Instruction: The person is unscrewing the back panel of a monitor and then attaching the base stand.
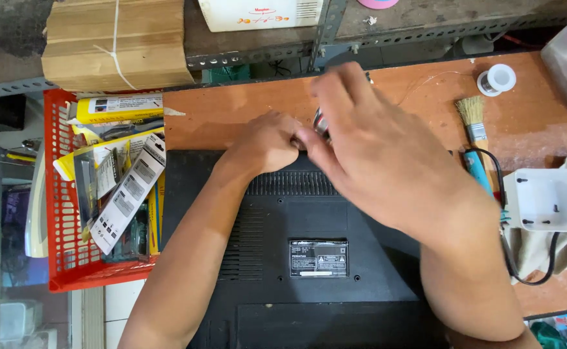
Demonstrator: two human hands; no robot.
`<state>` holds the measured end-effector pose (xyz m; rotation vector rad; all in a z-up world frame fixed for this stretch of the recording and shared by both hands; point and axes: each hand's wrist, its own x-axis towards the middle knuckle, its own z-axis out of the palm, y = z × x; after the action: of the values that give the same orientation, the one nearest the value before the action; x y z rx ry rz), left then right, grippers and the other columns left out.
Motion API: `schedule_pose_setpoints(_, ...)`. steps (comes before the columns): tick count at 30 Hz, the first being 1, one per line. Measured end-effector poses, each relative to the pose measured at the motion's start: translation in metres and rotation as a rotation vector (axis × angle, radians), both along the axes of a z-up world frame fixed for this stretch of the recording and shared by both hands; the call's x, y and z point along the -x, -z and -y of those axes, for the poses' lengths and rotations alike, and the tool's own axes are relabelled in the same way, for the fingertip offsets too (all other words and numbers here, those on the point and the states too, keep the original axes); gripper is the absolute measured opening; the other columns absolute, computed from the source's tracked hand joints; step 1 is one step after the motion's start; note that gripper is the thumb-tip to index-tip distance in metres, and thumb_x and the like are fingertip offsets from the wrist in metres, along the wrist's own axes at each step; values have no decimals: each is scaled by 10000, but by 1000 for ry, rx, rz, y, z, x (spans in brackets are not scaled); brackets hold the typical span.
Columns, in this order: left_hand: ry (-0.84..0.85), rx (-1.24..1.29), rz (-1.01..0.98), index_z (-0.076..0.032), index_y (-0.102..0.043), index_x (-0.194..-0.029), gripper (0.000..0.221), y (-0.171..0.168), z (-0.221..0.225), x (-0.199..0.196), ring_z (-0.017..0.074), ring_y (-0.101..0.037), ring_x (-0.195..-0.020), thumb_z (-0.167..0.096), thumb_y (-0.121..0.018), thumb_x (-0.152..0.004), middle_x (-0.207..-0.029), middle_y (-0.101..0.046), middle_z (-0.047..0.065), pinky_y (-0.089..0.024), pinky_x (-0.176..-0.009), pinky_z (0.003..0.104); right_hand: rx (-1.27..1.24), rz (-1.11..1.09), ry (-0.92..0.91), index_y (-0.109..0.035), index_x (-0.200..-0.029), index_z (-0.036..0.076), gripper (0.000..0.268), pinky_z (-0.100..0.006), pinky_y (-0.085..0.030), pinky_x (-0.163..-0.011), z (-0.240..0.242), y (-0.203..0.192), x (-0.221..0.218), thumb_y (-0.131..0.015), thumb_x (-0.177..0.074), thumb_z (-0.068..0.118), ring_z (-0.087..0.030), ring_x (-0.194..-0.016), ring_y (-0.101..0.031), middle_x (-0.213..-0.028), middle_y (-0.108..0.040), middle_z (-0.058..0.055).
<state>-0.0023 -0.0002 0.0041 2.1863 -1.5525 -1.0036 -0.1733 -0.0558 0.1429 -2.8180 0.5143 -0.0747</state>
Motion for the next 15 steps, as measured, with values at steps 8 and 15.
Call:
schedule_pose_setpoints(8,29,-1,48,-88,-451,-625,176,13,2,-4,264,-460,-620,0,-531,-754,-586,-455,105,-297,-550,435,442,-76,98,-505,-1098,73,503,-510,-504,-422,1,7,8,-553,-1133,572,-300,-656,-718,-808,-650,-17)
schedule_pose_setpoints(15,52,94,33,-238,-596,-774,211,20,1,-4,259,-574,-807,-58,-498,-724,-794,-621,31,-452,-704,409,222,7,15,-485,-1190,38,378,-545,-531,-423,-5,5,1,-591,-1074,383,-407,-760,-671,-986,-579,-128)
